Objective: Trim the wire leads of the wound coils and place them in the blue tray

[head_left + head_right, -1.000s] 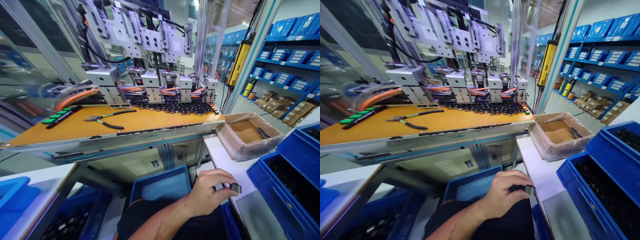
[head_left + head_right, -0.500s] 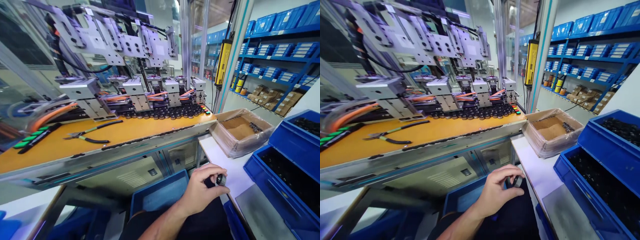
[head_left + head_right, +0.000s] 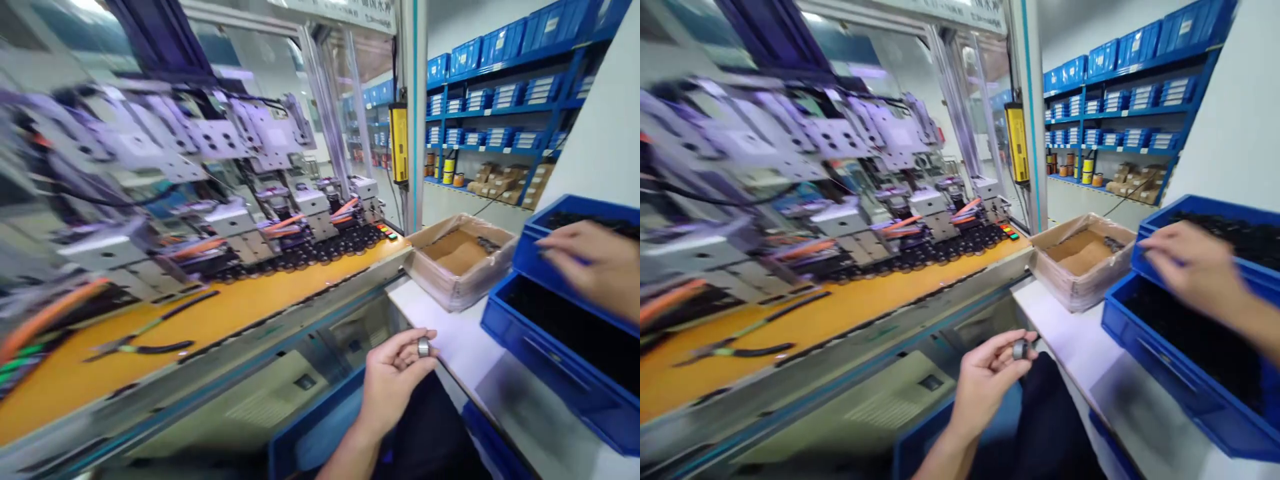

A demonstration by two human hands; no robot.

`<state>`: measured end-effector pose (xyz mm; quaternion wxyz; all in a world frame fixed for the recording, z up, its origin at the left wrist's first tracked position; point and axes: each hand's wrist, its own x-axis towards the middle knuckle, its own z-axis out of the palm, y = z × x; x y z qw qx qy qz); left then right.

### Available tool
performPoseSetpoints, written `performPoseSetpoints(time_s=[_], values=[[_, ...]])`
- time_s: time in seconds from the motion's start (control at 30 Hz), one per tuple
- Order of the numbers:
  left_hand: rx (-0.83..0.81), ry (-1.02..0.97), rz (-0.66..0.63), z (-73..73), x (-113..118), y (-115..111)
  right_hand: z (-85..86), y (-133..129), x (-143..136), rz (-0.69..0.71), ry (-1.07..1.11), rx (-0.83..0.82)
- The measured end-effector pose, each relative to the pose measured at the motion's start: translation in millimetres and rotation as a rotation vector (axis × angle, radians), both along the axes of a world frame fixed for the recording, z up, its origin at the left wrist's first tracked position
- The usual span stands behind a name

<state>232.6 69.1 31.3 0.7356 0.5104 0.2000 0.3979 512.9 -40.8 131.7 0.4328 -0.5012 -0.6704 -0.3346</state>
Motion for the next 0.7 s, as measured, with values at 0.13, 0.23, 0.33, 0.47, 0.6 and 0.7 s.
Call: performPoseSetpoints(time_s=[0.13,0.23,0.33,0.47,0.6,0.7], values=[[0.054,0.011,-0.05,6.0,12,-6,-27.8,0,-58,0.22,-0.049,-0.299],[0.101,0.03,-0.099,4.3,19,-13,-55.3,7,-93,0.376,0.06,-0.332],[0.107,0.023,-0.131,1.0,25,-19,-62.3,8,-99,0.414,0.102,-0.352],[0.051,-0.003,-0.137,-1.5,31,-21,-61.1,5,-90,0.418,0.126,-0.344],[0.01,-0.02,-0.122,-2.5,33,-23,-62.5,2,-88,0.477,0.107,-0.374],[0.008,-0.029,-0.116,-1.6,30,-24,-63.6,1,-88,0.483,0.035,-0.386]])
